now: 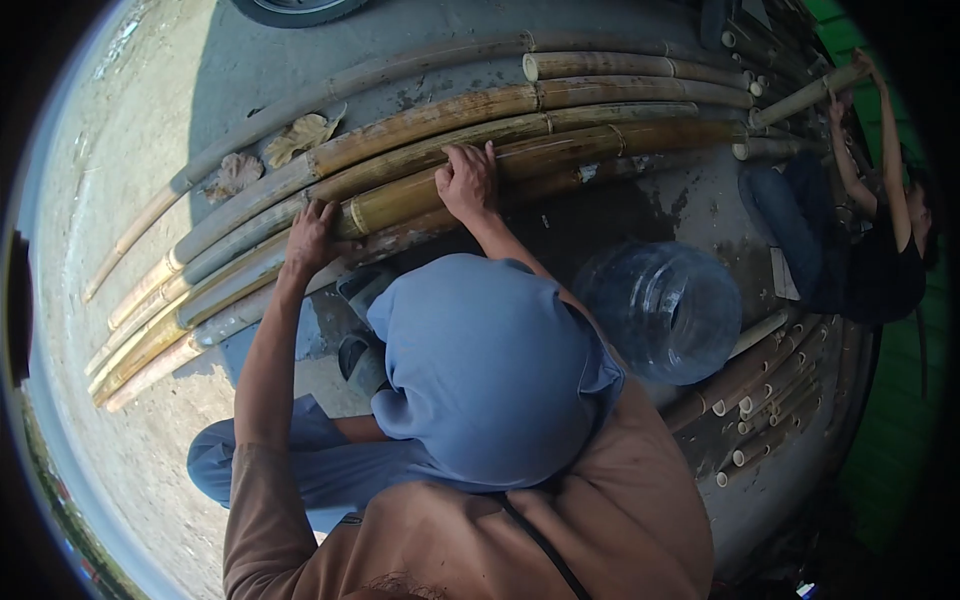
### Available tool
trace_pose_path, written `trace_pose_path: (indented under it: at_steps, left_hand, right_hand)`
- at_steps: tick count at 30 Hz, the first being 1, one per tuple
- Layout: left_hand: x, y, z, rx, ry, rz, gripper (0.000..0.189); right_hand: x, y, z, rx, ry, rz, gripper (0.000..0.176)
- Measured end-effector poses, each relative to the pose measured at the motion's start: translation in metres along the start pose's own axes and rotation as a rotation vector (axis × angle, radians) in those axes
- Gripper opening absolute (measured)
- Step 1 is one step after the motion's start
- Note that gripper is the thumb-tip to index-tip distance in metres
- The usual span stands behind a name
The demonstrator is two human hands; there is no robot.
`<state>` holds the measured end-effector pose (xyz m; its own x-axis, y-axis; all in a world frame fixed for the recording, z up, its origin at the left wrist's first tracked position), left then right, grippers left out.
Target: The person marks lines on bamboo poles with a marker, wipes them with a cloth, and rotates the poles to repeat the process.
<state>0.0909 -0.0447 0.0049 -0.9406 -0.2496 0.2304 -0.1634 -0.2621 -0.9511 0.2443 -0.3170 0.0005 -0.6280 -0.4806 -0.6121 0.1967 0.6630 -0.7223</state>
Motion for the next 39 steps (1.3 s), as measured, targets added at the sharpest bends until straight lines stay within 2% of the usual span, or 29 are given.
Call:
trace_pose_path:
  at_steps: [3, 5, 8, 9, 12, 15, 17, 18, 20, 22, 24, 27, 28, 30, 32, 34, 36, 38, 39]
  left_hand:
    - [-0.004, -0.014, -0.023, -0.008, 0.076, -0.069, 0.095]
    - [0.02, -0.022, -0.074, 0.062, 0.056, -0.117, 0.088]
    - [0.039, -0.025, -0.146, 0.106, -0.019, -0.166, 0.086]
    - [0.042, -0.016, -0.174, 0.077, -0.039, -0.173, 0.091]
    - [0.061, -0.019, -0.194, -0.027, -0.019, -0.05, 0.099]
    - [0.061, -0.037, -0.143, -0.046, -0.01, -0.004, 0.106]
    - [0.045, -0.033, -0.122, -0.019, -0.023, -0.02, 0.107]
    - [0.04, -0.028, -0.11, 0.018, -0.053, -0.056, 0.107]
    - [0.038, -0.021, -0.072, -0.175, -0.067, 0.013, 0.107]
    - [0.028, -0.015, -0.072, -0.128, -0.104, 0.025, 0.108]
    - [0.033, -0.014, -0.075, -0.126, -0.095, 0.057, 0.108]
    - [0.034, -0.011, -0.077, -0.109, -0.126, 0.068, 0.11]
    - [0.033, -0.011, -0.077, -0.109, -0.142, 0.064, 0.11]
    - [0.032, -0.009, -0.082, -0.057, -0.157, 0.069, 0.111]
    - [0.034, -0.008, -0.088, 0.003, -0.151, 0.073, 0.11]
    - [0.036, -0.004, -0.091, -0.001, -0.136, 0.086, 0.111]
    - [0.033, -0.006, -0.09, -0.026, -0.131, 0.098, 0.112]
    - [0.035, -0.008, -0.085, -0.074, -0.138, 0.083, 0.114]
    - [0.037, -0.01, -0.081, -0.08, -0.137, 0.103, 0.114]
  right_hand:
    - [-0.002, -0.036, 0.065, 0.126, 0.091, 0.078, 0.033]
    - [0.001, -0.05, 0.07, 0.135, 0.148, 0.084, 0.032]
    - [0.002, -0.028, 0.033, 0.049, 0.108, 0.101, 0.031]
    - [0.001, -0.016, 0.009, -0.02, 0.099, 0.067, 0.032]
    - [0.004, 0.016, -0.052, -0.216, -0.048, -0.061, 0.034]
    - [0.001, 0.002, -0.037, -0.166, -0.054, -0.064, 0.035]
    - [0.007, -0.016, 0.034, 0.106, 0.05, -0.026, 0.035]
    - [0.006, -0.037, 0.063, 0.201, 0.03, 0.052, 0.034]
    - [0.003, -0.047, 0.079, 0.153, 0.051, -0.038, 0.033]
    - [0.0, -0.03, 0.058, 0.241, 0.028, -0.03, 0.033]
    - [-0.002, 0.004, 0.014, 0.101, 0.039, -0.102, 0.035]
    - [-0.002, 0.044, -0.111, -0.289, -0.207, -0.198, 0.037]
    - [0.008, 0.061, -0.143, -0.322, -0.286, -0.303, 0.039]
    - [0.018, 0.072, -0.169, -0.312, -0.362, -0.319, 0.042]
    - [0.004, 0.059, -0.137, -0.288, -0.26, -0.286, 0.041]
    - [-0.007, 0.029, -0.068, -0.12, -0.107, -0.164, 0.039]
    - [0.0, -0.008, 0.016, 0.118, 0.015, -0.134, 0.039]
    - [0.009, -0.037, 0.084, 0.22, 0.034, -0.115, 0.039]
    - [0.007, -0.035, 0.081, 0.224, 0.017, -0.138, 0.039]
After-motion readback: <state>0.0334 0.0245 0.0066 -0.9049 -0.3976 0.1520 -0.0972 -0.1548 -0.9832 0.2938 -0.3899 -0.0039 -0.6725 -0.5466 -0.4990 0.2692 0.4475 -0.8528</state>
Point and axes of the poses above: each hand's wrist, its own x-axis away from the middle knuckle, its own y-axis out of the palm, z = x × y, the point moved 4 cm from there along -x, towards the middle knuckle, and after that the axes turned 13 degrees about -y, right-handed, at the moved point
